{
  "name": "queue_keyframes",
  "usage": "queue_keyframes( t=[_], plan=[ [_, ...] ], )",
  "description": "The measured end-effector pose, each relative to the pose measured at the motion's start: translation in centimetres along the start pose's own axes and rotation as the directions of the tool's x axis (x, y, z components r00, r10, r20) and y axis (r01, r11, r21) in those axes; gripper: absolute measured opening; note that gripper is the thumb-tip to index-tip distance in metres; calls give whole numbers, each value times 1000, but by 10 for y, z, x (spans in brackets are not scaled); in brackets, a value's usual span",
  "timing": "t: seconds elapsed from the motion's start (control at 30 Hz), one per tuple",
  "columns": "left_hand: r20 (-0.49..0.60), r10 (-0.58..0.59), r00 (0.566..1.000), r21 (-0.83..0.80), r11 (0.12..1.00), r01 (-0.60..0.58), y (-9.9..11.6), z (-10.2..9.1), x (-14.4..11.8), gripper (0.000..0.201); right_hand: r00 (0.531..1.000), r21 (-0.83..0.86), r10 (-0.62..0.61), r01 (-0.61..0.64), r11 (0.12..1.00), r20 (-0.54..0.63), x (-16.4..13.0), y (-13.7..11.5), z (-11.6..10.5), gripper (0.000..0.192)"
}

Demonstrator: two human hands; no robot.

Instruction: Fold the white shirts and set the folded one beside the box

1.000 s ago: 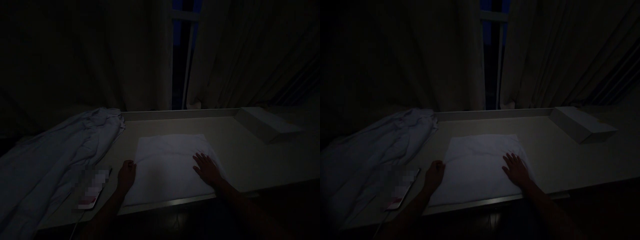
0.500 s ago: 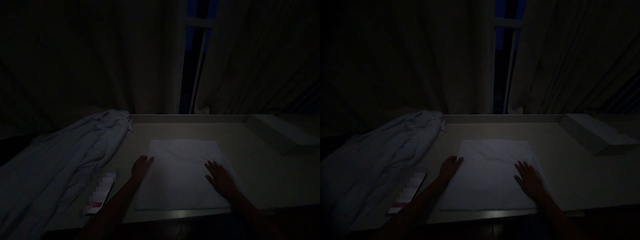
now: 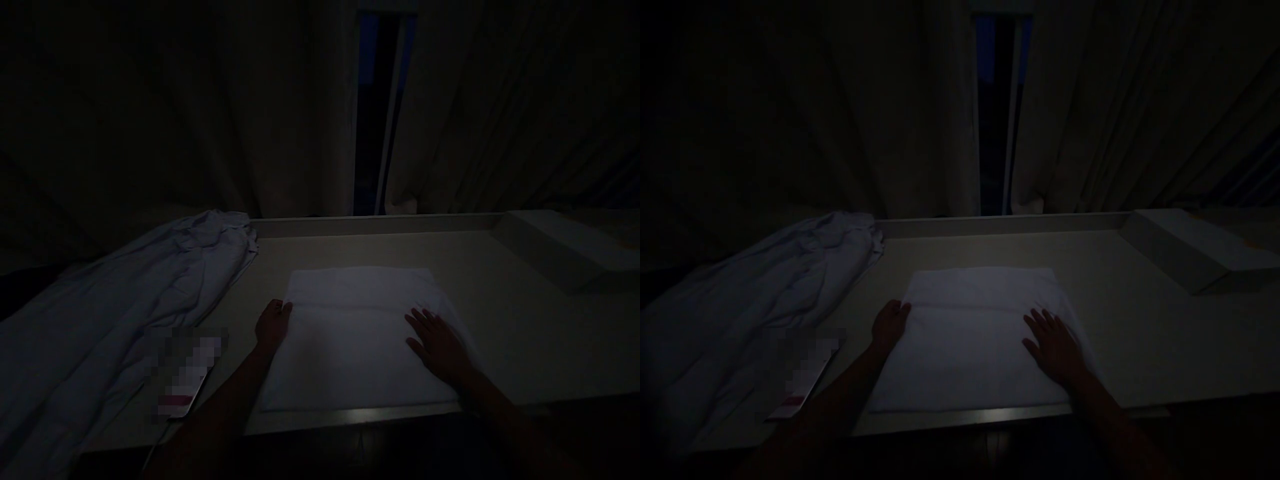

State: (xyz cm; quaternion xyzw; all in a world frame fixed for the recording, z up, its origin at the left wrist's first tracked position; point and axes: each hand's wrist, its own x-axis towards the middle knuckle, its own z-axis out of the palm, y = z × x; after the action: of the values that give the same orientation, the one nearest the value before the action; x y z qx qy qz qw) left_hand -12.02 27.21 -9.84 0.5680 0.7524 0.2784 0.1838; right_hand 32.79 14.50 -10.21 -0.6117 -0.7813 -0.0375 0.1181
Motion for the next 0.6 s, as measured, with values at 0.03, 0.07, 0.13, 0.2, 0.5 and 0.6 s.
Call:
queue_keyframes(
  t=[0.03, 0.07, 0.13, 0.2, 0.5, 0.6],
  plan=[
    [-10, -7, 1000, -11, 1000, 7, 0, 0, 0, 34, 1000, 3, -3, 3, 1000, 0, 0, 0, 0, 58],
    [-21, -12, 1000, -23, 1000, 12, 1, 1, 0, 32, 1000, 4, -6, 6, 1000, -1, 1, 1, 1, 58],
    [-37, -16, 999, -45, 999, 14, 2, 0, 0, 27, 1000, 5, -13, 13, 1000, 0, 2, 1, 2, 58],
    [-39, -18, 999, -68, 998, 16, 4, -2, 1, 21, 1000, 4, -13, 13, 1000, -6, 3, 1, 2, 58],
    [59, -77, 995, -164, 983, 86, 28, -13, 25, 42, 1000, -11, 1, -1, 1000, 9, 5, -3, -2, 58],
    [55, -113, 992, -130, 984, 120, 35, -10, 38, 28, 1000, -16, 7, -7, 1000, 11, 6, -4, -4, 58]
  ],
)
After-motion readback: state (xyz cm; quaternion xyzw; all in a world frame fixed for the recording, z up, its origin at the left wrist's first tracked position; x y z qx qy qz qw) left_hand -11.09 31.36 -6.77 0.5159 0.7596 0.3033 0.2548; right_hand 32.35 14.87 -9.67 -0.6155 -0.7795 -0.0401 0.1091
